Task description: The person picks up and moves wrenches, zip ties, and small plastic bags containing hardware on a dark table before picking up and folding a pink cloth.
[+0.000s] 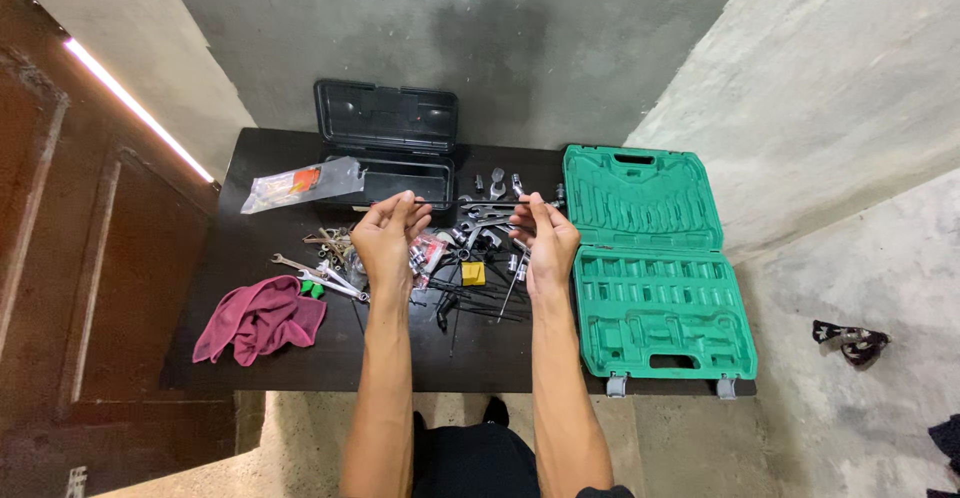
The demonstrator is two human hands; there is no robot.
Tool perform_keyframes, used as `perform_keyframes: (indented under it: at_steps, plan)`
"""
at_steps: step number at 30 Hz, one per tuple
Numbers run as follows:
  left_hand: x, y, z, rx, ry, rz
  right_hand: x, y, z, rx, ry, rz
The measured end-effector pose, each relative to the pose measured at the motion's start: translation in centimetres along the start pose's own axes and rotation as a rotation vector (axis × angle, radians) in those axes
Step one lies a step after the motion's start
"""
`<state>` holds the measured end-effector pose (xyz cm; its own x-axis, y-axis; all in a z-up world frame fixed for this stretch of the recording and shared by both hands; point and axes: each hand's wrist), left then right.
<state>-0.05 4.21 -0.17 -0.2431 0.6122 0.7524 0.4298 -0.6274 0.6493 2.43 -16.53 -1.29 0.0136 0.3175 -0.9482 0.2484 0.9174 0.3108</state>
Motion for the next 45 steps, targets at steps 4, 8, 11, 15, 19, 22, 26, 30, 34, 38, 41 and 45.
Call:
perform_keyframes:
  at_steps: [4, 8, 11, 15, 19, 22, 26, 30, 34, 38, 41, 45]
  plan:
    - [-0.1, -0.2, 0.2, 0.037, -0.044, 0.042, -0.2, 0.0, -0.2, -0.01, 0.019, -0.024]
    - [-0.4, -0.7, 0.4, 0.053, -0.062, 0.06, -0.1, -0.2, -0.2, -0.024, 0.029, -0.029]
    - [-0.5, -1.2, 0.5, 0.025, -0.053, 0.052, 0.2, -0.2, -0.1, -0.044, 0.018, -0.032]
    - [-0.7, -1.5, 0.5, -0.023, -0.047, 0.017, 0.4, -0.3, 0.0, -0.077, 0.002, 0.022]
    - [-0.4, -1.4, 0.3, -0.037, -0.059, 0.028, 0.2, -0.2, -0.2, -0.101, 0.008, 0.081]
    - [-0.2, -1.0, 0.1, -0.06, -0.04, 0.052, -0.1, -0.1, -0.3, -0.108, 0.011, 0.108]
    - [0.1, -0.6, -0.5, -0.122, 0.003, 0.081, 0.3, 0.3, -0.7, -0.143, -0.004, 0.117]
    - [0.3, 0.8, -1.4, -0.109, 0.011, 0.027, 1.0, 1.4, -0.9, -0.152, 0.03, 0.032]
    - [-0.1, 2.2, -2.5, -0.077, -0.037, 0.021, 1.5, 2.8, -1.8, -0.187, 0.043, 0.026]
    - [-2.1, 3.2, -3.3, -0.156, -0.072, 0.001, 1.8, 4.1, -2.7, -0.19, -0.027, 0.005]
    - [-2.8, 3.4, -3.4, -0.183, -0.071, -0.001, 1.8, 4.0, -2.8, -0.145, -0.052, -0.024]
    - [-2.3, 3.4, -3.2, -0.197, -0.032, 0.047, 2.0, 2.7, -1.8, -0.117, -0.069, -0.069]
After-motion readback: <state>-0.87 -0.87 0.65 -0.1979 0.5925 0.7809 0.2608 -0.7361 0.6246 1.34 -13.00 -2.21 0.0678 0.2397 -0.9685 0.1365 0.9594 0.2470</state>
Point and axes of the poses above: each hand's wrist, its own z-axis towards the middle knuckle, its own y-axis out of the palm, x = y × z, and after that the axes turned 6 degrees about -z, right-handed
